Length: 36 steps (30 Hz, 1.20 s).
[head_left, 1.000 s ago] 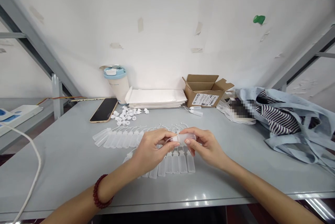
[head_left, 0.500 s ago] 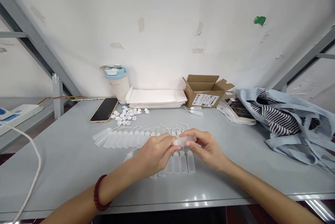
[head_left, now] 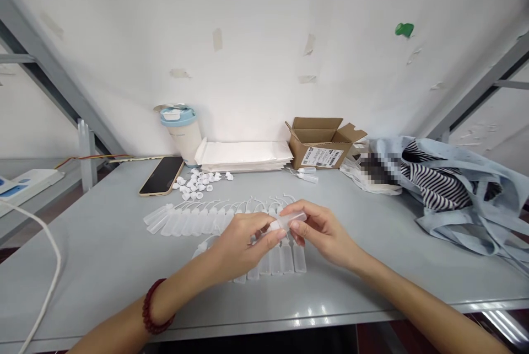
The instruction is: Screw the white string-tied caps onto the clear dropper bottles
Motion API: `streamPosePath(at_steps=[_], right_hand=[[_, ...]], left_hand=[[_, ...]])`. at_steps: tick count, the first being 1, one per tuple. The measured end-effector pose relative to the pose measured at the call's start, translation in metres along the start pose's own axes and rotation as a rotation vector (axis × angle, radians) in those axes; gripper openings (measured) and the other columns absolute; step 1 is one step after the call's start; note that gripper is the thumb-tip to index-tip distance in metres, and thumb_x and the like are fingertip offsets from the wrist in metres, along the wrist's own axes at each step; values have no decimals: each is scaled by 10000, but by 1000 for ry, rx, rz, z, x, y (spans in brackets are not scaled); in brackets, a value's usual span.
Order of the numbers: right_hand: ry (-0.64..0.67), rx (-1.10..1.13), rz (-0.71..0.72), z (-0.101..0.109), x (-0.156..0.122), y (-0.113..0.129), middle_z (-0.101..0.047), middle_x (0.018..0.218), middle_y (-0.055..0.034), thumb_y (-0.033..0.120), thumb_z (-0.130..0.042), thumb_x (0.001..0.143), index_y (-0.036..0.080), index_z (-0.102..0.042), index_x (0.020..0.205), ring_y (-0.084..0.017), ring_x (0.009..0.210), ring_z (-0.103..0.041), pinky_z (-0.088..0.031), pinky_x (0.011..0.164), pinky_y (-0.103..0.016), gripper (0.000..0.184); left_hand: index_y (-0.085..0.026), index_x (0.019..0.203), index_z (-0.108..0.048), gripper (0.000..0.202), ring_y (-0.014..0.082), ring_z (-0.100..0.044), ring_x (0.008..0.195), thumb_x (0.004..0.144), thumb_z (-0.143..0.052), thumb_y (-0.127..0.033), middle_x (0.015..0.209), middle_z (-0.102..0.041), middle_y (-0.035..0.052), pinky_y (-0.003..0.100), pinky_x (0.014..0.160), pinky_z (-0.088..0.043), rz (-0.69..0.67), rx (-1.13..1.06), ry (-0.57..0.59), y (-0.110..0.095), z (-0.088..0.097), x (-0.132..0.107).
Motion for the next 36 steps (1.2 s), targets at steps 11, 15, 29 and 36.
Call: streamPosePath(at_steps=[11, 15, 29, 36], right_hand=[[-28, -71, -36, 2, 1, -8, -418, 468, 77, 398, -613, 840, 154, -662, 914, -73, 409, -407, -337, 423, -203, 259], [-35, -23, -139, -2, 2, -11, -370, 411, 101, 463, -623, 818, 145, -643, 874, -55, 341, -335, -243, 365, -190, 324], [-13, 161, -78, 1, 1, -9, -577, 524, 44, 424, -624, 842, 167, -636, 965, -89, 405, -503, -409, 465, -235, 285], [-35, 2, -62, 0, 0, -11, -583, 588, 20, 437, -603, 847, 161, -642, 961, -100, 460, -504, -408, 470, -240, 301]], left_hand=[[-167, 688, -490, 350, 108, -440, 492, 992, -346, -264, 595, -515, -13, 237, 473, -322, -261, 353, -58, -3, -5, -6], [-167, 707, -493, 312, 131, -414, 474, 988, -363, -207, 585, -505, -5, 272, 452, -279, -482, 778, -207, -10, -10, -12], [-176, 719, -568, 336, 108, -565, 587, 978, -381, -281, 630, -597, -22, 222, 585, -429, 7, -22, -31, -1, 2, 0], [-183, 632, -492, 403, 102, -530, 507, 980, -340, -318, 550, -550, -32, 222, 548, -422, 116, -87, 15, 7, -5, -3]])
Point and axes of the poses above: each hand's wrist, its own x-axis towards the middle knuckle, its own z-axis out of the back of the hand, y = z × x, the point moved 5 cm from there along x, towards the middle knuckle
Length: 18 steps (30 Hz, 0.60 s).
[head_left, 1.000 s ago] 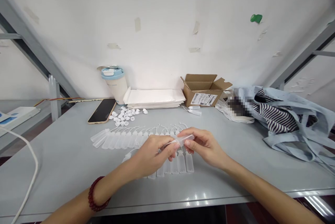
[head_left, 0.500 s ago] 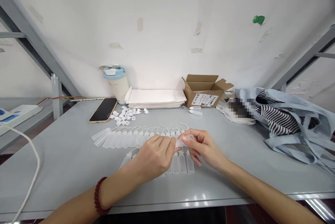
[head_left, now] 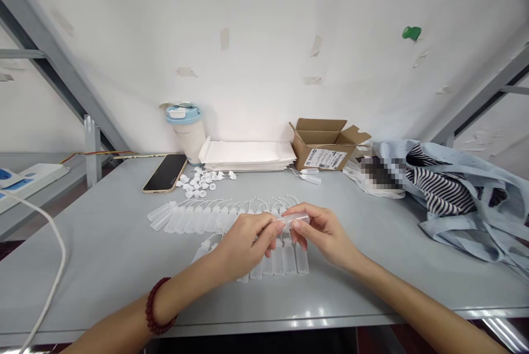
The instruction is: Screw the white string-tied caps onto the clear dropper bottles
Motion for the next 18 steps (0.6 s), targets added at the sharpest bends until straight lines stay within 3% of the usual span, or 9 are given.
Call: streamPosePath(at_steps=[5, 9, 12, 18], right_hand=[[14, -94, -7, -3, -1, 1, -539, 518, 32, 455, -580, 851, 150, -631, 795, -93, 435, -476, -370, 447, -225, 314], [114, 72, -118, -6, 0, -9, -487, 400, 66, 471, -587, 839, 152, -594, 710, -62, 316, -364, -293, 391, -214, 344], [190, 213, -180, -8, 2, -18, -482, 354, 68, 494, -615, 802, 149, -584, 682, -59, 262, -333, -262, 354, -212, 366], [189, 271, -224, -8, 3, -22, -412, 325, 84, 479, -621, 795, 157, -565, 640, -64, 259, -308, -241, 331, -211, 362]], left_hand=[[-191, 664, -440, 352, 109, -450, 481, 985, -308, -247, 563, -490, -30, 232, 491, -363, -276, 342, -156, -6, 3, -2], [-177, 735, -475, 348, 120, -431, 491, 1008, -272, -255, 601, -500, -8, 237, 469, -351, -440, 515, -177, -10, 4, -6], [-158, 783, -504, 316, 134, -438, 517, 1008, -302, -248, 621, -519, 8, 252, 485, -351, -520, 612, -193, -13, 5, -9], [-152, 759, -517, 325, 139, -439, 512, 1004, -328, -250, 605, -520, 8, 263, 481, -349, -592, 703, -242, -19, 5, -7]])
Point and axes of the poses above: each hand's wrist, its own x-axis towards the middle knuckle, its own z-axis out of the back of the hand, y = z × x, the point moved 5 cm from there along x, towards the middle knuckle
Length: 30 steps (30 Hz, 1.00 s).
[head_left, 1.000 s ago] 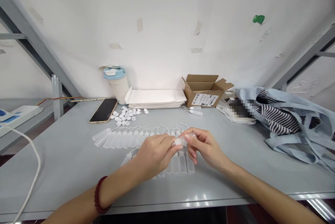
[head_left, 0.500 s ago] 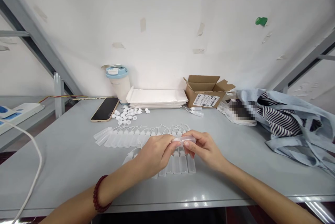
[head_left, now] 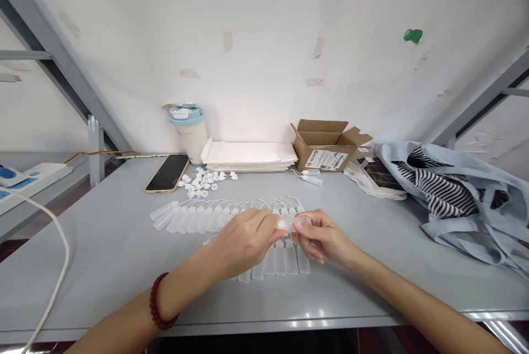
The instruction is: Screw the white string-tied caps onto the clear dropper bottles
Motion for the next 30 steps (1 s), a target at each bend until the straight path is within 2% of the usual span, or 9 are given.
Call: streamPosePath(at_steps=[3, 7, 9, 13, 17, 20, 22, 25, 30], right_hand=[[-102, -100, 74, 8, 2, 9, -384, 362, 84, 510, -544, 843, 164, -552, 651, -70, 310, -300, -259, 374, -227, 396], [-432, -597, 246, 46, 6, 26, -395, 491, 54, 532, -414, 904, 184, -530, 693, -110, 465, -378, -319, 477, -250, 424], [-598, -936, 223, 70, 7, 29, -418, 552, 40, 530, -336, 926, 191, -510, 697, -120, 514, -395, -322, 506, -252, 445], [-722, -1088, 145, 108, 14, 24, -416, 516, 32, 505, -368, 909, 187, -514, 669, -143, 521, -395, -286, 525, -268, 424], [-758, -1178, 79, 122, 18, 19, -527, 553, 7, 407, -433, 892, 142, -621, 973, -177, 551, -468, -306, 555, -272, 335], [-805, -1232, 33, 122, 15, 21, -565, 564, -3, 352, -470, 878, 127, -522, 1237, -208, 577, -514, -301, 563, -276, 427], [-841, -1254, 6, 118, 12, 25, -573, 563, -15, 353, -478, 875, 115, -478, 1282, -228, 592, -532, -287, 556, -279, 472], [-787, -1251, -19, 106, 9, 30, -583, 559, -19, 365, -481, 874, 123, -547, 1161, -218, 581, -542, -299, 548, -274, 382], [-459, -1170, -66, 78, 10, 23, -625, 571, 3, 413, -537, 828, 185, -596, 743, -143, 516, -535, -342, 497, -237, 250]], left_hand=[[-151, 802, -545, 328, 143, -514, 587, 999, -337, -310, 692, -584, 30, 256, 535, -409, 95, -67, 43, 20, 2, 2], [-152, 961, -594, 230, 231, -574, 915, 956, -399, -273, 954, -634, 97, 348, 761, -476, 396, 5, 166, 88, 8, -15], [-143, 1000, -624, 233, 282, -543, 1017, 908, -424, -217, 1007, -636, 120, 388, 819, -464, 518, 135, 242, 125, 11, -31], [-172, 1012, -678, 309, 311, -574, 997, 806, -450, -137, 1022, -658, 120, 412, 831, -460, 609, 197, 370, 168, 8, -57], [-200, 964, -702, 336, 310, -590, 1010, 775, -435, -121, 1008, -675, 111, 389, 805, -468, 611, 197, 421, 175, -2, -65], [-199, 956, -706, 337, 294, -604, 979, 793, -417, -140, 964, -686, 111, 375, 807, -466, 605, 199, 450, 175, -7, -64], [-201, 938, -707, 330, 286, -610, 953, 812, -405, -165, 925, -690, 106, 369, 807, -464, 601, 199, 469, 175, -8, -64], [-206, 872, -706, 306, 277, -609, 934, 826, -404, -202, 883, -687, 96, 353, 796, -459, 601, 200, 491, 177, -8, -63], [-208, 831, -695, 295, 268, -599, 915, 842, -405, -260, 851, -678, 83, 332, 763, -442, 614, 185, 512, 179, -8, -63]])
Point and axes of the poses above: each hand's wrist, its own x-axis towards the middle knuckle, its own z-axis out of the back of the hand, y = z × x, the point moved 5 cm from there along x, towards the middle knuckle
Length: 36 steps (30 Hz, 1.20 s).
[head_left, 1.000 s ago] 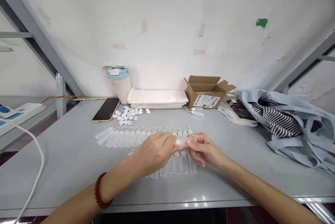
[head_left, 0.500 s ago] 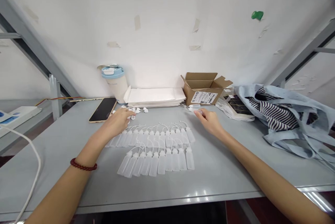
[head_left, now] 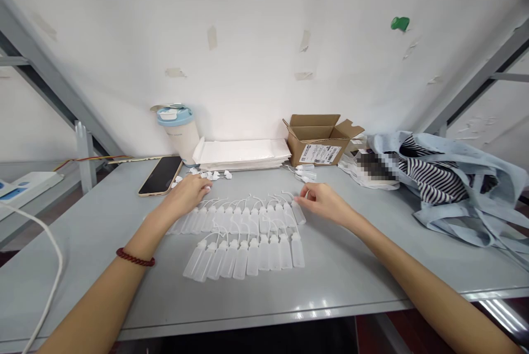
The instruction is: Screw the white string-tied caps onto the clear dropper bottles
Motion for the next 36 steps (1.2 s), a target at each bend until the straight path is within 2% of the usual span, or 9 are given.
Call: streamPosePath(at_steps=[3, 10, 16, 20, 25, 27, 29, 32, 36], right_hand=[[113, 46, 8, -7, -4, 3, -658, 625, -5, 415, -557, 806, 185, -575, 737, -141, 539, -559, -359, 484, -235, 241], [172, 13, -20, -6, -4, -3, -676, 653, -32, 447, -557, 785, 180, -593, 706, -169, 591, -587, -375, 505, -251, 281], [197, -18, -22, -9, -4, -1, -621, 560, -12, 406, -537, 772, 181, -557, 593, -143, 527, -523, -333, 473, -246, 288], [169, -41, -19, -12, -5, 0, -548, 497, 13, 338, -541, 732, 186, -510, 537, -122, 480, -450, -283, 442, -243, 250], [90, -43, -25, -8, -6, 3, -543, 498, 15, 292, -538, 722, 190, -497, 549, -123, 478, -456, -284, 443, -245, 205], [25, -26, -18, -4, -7, 6, -576, 543, 5, 307, -534, 753, 189, -518, 611, -133, 510, -499, -329, 468, -244, 185], [-84, 24, 46, 1, -9, 13, -604, 587, -2, 331, -541, 785, 187, -532, 672, -137, 532, -531, -380, 497, -244, 183], [-266, 106, 268, 7, -18, 27, -656, 669, -20, 333, -561, 826, 181, -558, 783, -148, 593, -597, -435, 509, -231, 158], [-434, 29, 594, 5, -35, 44, -681, 738, -45, 287, -556, 879, 168, -562, 925, -157, 628, -636, -485, 542, -240, 128]], left_hand=[[-198, 866, -696, 310, 267, -600, 878, 842, -403, -295, 836, -675, 86, 322, 725, -432, 9, -19, 18, -1, 0, 0], [-188, 1010, -680, 340, 250, -617, 790, 810, -438, -317, 804, -675, 64, 305, 678, -430, 8, -100, 70, -10, 2, -3], [-171, 908, -676, 308, 262, -613, 754, 793, -430, -317, 778, -662, 79, 336, 672, -438, 23, -158, 44, -13, 4, -3], [-145, 864, -641, 315, 296, -595, 847, 789, -448, -383, 821, -641, 116, 390, 748, -447, 28, -206, -39, -17, 9, -2], [-177, 881, -603, 313, 221, -617, 850, 840, -464, -454, 914, -661, 72, 326, 740, -483, 14, -369, -104, -54, 30, -11], [-188, 852, -603, 277, 188, -624, 789, 834, -526, -454, 870, -666, 38, 294, 713, -488, 0, -681, -49, -79, 36, -18], [-190, 857, -609, 256, 172, -619, 740, 809, -592, -441, 821, -664, 20, 269, 665, -484, -33, -876, 50, -106, 38, -26], [-190, 873, -643, 225, 158, -597, 729, 821, -607, -406, 804, -658, 12, 256, 660, -470, -77, -967, 143, -134, 35, -34], [-186, 904, -667, 223, 147, -560, 711, 834, -603, -388, 796, -640, 11, 251, 650, -450, -53, -1005, 114, -145, 28, -38]])
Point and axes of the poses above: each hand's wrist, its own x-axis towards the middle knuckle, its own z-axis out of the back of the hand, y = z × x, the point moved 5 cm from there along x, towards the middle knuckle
